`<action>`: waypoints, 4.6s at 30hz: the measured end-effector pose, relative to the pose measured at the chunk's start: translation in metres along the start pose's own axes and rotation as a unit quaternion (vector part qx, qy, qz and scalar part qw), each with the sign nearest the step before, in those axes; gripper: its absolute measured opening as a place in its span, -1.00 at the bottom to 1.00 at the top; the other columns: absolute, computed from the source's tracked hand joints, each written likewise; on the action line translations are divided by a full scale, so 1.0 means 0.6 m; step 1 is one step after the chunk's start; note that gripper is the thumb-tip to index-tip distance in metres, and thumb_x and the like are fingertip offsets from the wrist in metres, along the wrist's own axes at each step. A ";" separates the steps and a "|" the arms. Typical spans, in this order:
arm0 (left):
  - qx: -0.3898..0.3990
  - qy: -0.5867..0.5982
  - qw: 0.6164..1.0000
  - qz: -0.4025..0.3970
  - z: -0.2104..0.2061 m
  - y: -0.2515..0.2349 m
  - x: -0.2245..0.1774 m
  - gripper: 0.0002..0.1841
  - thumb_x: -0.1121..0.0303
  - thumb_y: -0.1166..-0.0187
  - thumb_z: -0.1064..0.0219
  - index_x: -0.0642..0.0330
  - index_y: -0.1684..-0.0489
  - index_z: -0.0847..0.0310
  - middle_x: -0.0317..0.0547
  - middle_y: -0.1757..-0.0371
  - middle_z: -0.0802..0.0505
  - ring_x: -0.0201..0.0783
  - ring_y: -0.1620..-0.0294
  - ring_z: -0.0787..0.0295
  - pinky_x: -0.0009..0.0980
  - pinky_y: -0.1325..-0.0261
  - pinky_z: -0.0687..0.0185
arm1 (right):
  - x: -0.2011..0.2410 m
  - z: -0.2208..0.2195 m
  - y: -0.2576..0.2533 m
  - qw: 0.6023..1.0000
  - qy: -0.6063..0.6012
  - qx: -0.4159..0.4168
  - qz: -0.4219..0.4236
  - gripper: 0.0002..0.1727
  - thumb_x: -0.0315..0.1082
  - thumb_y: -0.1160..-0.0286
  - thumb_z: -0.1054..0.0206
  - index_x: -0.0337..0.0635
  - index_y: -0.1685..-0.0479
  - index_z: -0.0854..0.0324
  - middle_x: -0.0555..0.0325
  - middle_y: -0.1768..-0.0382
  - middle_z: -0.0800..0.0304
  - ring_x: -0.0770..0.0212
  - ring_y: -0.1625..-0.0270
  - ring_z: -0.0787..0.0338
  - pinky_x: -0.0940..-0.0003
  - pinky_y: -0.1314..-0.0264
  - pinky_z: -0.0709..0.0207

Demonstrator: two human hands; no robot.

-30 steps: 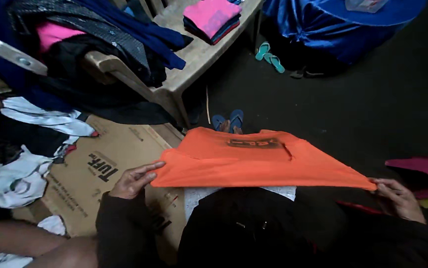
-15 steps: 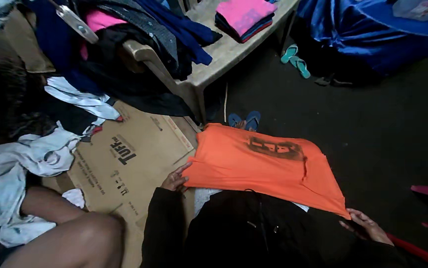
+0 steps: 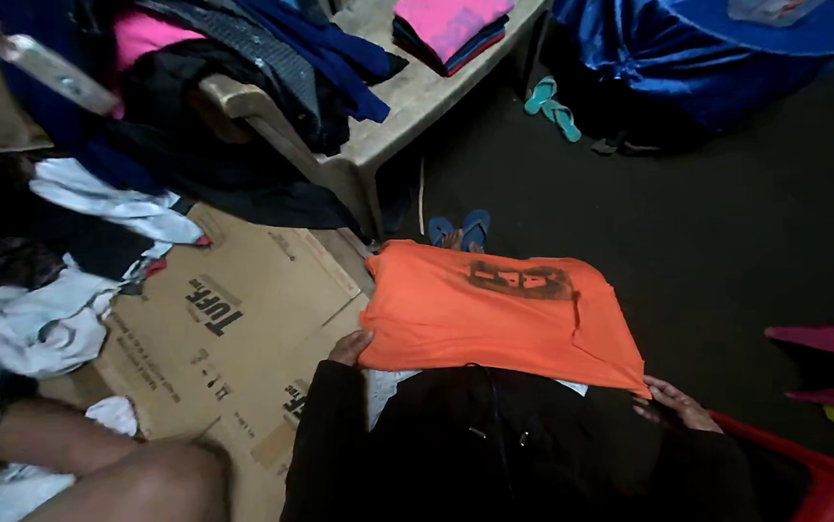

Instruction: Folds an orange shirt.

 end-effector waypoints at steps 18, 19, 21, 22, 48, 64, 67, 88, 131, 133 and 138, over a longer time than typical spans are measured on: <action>0.013 -0.015 0.993 -0.115 0.091 0.043 -0.040 -0.62 0.52 -0.55 -0.21 0.21 -0.35 -0.47 -0.45 0.13 -0.91 -0.60 0.15 -0.87 -0.54 0.01 -0.83 | 0.038 -0.012 0.058 0.997 0.040 0.039 0.056 -0.75 -0.59 -0.65 -0.13 -0.34 -0.21 -0.57 0.15 0.16 -0.83 0.35 0.17 -0.84 0.39 -0.03 -0.76; 0.012 -0.021 0.995 -0.097 0.084 0.021 -0.009 -0.64 0.50 -0.63 -0.17 0.27 -0.38 -0.44 -0.41 0.14 -0.89 -0.62 0.17 -0.85 -0.56 0.02 -0.81 | -0.001 -0.019 0.039 0.999 0.020 0.033 0.032 -0.75 -0.58 -0.66 -0.15 -0.34 -0.22 -0.57 0.10 0.10 -0.83 0.32 0.13 -0.85 0.36 -0.05 -0.77; 0.005 -0.014 0.996 -0.090 0.066 -0.012 0.033 -0.66 0.45 -0.70 -0.09 0.30 -0.40 -0.41 -0.43 0.17 -0.87 -0.67 0.21 -0.82 -0.60 0.05 -0.78 | -0.063 -0.041 0.005 1.000 -0.011 0.022 -0.005 -0.74 -0.55 -0.67 -0.18 -0.34 -0.26 -0.55 0.04 0.06 -0.82 0.28 0.11 -0.85 0.33 -0.05 -0.77; 0.002 0.001 0.995 -0.095 0.056 -0.026 0.042 -0.68 0.46 -0.71 -0.08 0.30 -0.38 -0.43 -0.45 0.19 -0.87 -0.68 0.23 -0.82 -0.62 0.07 -0.79 | -0.082 -0.055 -0.008 1.000 -0.017 0.017 -0.016 -0.72 -0.55 -0.68 -0.19 -0.34 -0.28 -0.54 0.02 0.06 -0.82 0.27 0.12 -0.85 0.33 -0.03 -0.77; -0.240 -0.513 0.699 -0.437 -0.192 -0.004 -0.206 -0.33 -0.06 -0.76 0.12 0.27 -0.63 -0.45 0.35 -0.68 -0.47 0.56 -0.74 -0.15 0.45 -0.66 0.00 | -0.014 -0.238 -0.091 0.979 0.156 -0.069 0.115 -0.35 -0.06 -0.92 0.18 -0.17 -0.88 -0.05 -0.19 -0.78 -0.25 -0.04 -0.81 -0.29 0.04 -0.87 -0.11; 0.223 -0.030 0.970 -0.090 -0.655 -0.002 -0.239 -0.29 0.56 -0.50 -0.45 0.27 -0.68 -0.21 0.14 -0.14 -0.72 -0.13 -0.01 -0.72 -0.24 0.00 -0.71 | 0.248 -0.206 -0.167 0.950 0.138 0.055 0.277 -0.62 -0.57 -0.42 -0.42 -0.39 -0.25 -0.65 -0.15 0.04 -0.76 0.11 0.08 -0.76 0.13 -0.10 -0.69; 0.237 -0.055 0.961 -0.132 -0.656 0.006 -0.248 -0.43 0.59 -0.48 -0.45 0.33 -0.51 -0.40 0.09 0.00 -0.80 -0.18 0.10 -0.79 -0.24 0.00 -0.76 | 0.252 -0.180 -0.155 0.947 0.114 0.020 0.300 -0.74 -0.55 -0.43 -0.43 -0.45 -0.07 -0.67 -0.11 0.15 -0.77 0.18 0.16 -0.74 0.21 -0.04 -0.67; 0.159 -0.297 0.734 -0.591 -0.666 0.108 -0.252 -0.84 0.48 -0.52 -0.33 0.30 0.12 -0.83 0.03 0.11 -0.88 -0.06 -0.01 -0.84 -0.13 -0.20 -0.74 | 0.267 -0.145 -0.021 0.756 0.509 -0.086 0.402 -0.82 -0.41 -0.20 -0.60 -0.10 0.19 -0.86 -0.08 -0.16 -0.79 -0.28 -0.53 -0.53 -0.40 -0.35 -0.47; 0.114 -0.499 0.589 -0.625 -0.642 0.116 -0.169 -0.76 0.55 -0.31 -0.33 0.21 0.12 -0.82 0.19 0.01 -0.86 0.29 -0.04 -0.78 0.15 0.05 -0.65 | 0.053 -0.240 -0.084 0.987 0.121 -0.063 0.083 -0.67 -0.45 -0.76 -0.14 -0.39 -0.39 -0.55 -0.25 -0.18 -0.79 0.01 -0.25 -0.78 0.10 -0.44 -0.55; 0.121 -0.501 0.599 -0.613 -0.640 0.120 -0.174 -0.74 0.55 -0.29 -0.34 0.25 0.08 -0.81 0.21 -0.03 -0.85 0.31 -0.07 -0.77 0.18 0.03 -0.65 | 0.038 -0.228 -0.090 0.983 0.152 -0.080 0.063 -0.64 -0.42 -0.74 -0.19 -0.34 -0.42 -0.55 -0.24 -0.22 -0.79 -0.03 -0.30 -0.77 0.05 -0.49 -0.55; 0.038 -0.376 0.597 -0.708 -0.622 0.148 -0.196 -0.78 0.56 -0.37 -0.24 0.20 0.20 -0.82 0.14 0.04 -0.88 0.16 0.05 -0.81 -0.02 0.06 -0.69 | 0.035 -0.195 -0.053 0.962 0.171 -0.192 0.092 -0.58 -0.33 -0.81 -0.07 -0.27 -0.54 -0.49 -0.22 -0.26 -0.77 -0.08 -0.30 -0.79 -0.02 -0.46 -0.59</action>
Point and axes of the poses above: each hand's wrist, its own y-axis away from the middle knuckle, its own z-axis out of the back of the hand, x = y × z, the point moved 7 cm from there along -y, towards the middle knuckle
